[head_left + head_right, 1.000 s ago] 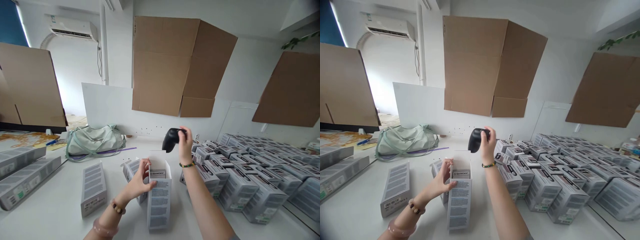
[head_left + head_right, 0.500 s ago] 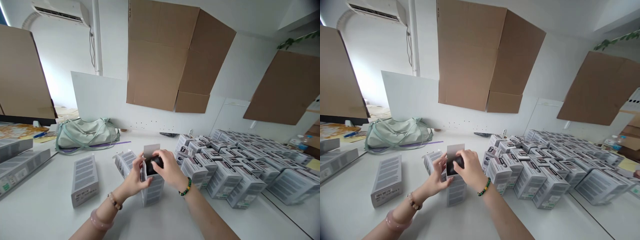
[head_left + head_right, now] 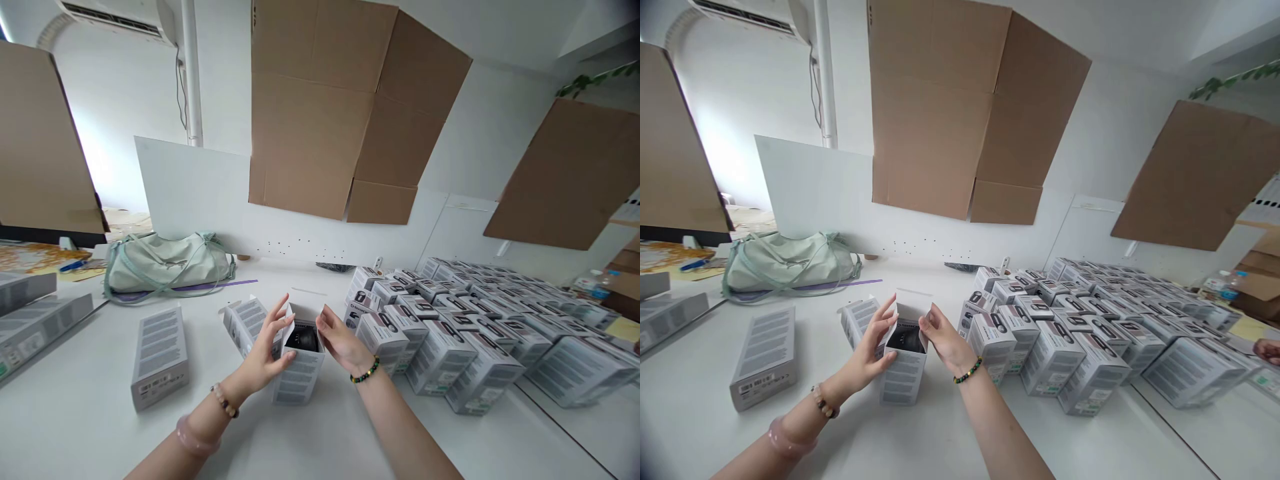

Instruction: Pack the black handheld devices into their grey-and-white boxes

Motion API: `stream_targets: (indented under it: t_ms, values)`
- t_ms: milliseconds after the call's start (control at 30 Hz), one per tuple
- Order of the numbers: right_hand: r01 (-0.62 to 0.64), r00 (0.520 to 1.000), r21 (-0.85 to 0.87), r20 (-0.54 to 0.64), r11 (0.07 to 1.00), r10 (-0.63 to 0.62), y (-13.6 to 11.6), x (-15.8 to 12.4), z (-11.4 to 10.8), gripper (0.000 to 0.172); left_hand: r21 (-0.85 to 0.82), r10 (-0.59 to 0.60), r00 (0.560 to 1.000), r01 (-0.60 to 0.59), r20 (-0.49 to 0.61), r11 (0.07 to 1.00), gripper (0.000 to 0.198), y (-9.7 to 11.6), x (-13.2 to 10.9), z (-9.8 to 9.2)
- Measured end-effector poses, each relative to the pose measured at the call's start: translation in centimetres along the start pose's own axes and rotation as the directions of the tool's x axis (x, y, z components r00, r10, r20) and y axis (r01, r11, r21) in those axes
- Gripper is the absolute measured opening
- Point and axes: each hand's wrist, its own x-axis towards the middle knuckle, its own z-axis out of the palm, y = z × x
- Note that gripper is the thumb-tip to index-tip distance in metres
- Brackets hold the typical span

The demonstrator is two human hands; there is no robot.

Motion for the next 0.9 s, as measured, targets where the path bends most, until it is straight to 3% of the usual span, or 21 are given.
stream_targets:
  t_ms: [233, 533, 700, 767, 900]
  values:
    - [0.146, 0.981, 0.104, -0.145, 0.984, -0.130, 1.3, 1.1, 0.9, 0.051, 0.005, 0.001, 1.000, -0.001, 0.020, 1.000, 0.061, -1.0, -0.7, 0.9]
    - [0.203, 0.977, 0.052, -0.078, 0.978, -0.199, 0.9, 2.9, -0.3, 0.044, 0.090, -0.015, 0.998, 0.021, -0.062, 0.996, 0.064, -2.1, -1.2, 1.2]
    - [0.231, 0.971, -0.065, -0.051, 0.971, -0.235, 0.3, 3.7, -1.6, 0.023, 0.085, 0.000, 0.994, 0.009, -0.105, 0.996, 0.057, -1.9, -1.1, 1.2]
    - [0.193, 0.981, -0.096, -0.003, 0.976, -0.194, 0.6, 4.0, -1.9, 0.034, 0.109, 0.001, 0.997, 0.008, -0.078, 0.994, 0.053, -1.7, -1.0, 1.1]
    - [0.160, 0.986, -0.096, 0.058, 0.983, -0.155, 1.3, 4.1, -1.7, 0.075, 0.131, -0.034, 0.998, 0.040, -0.047, 0.991, 0.040, -1.1, -0.9, 1.0]
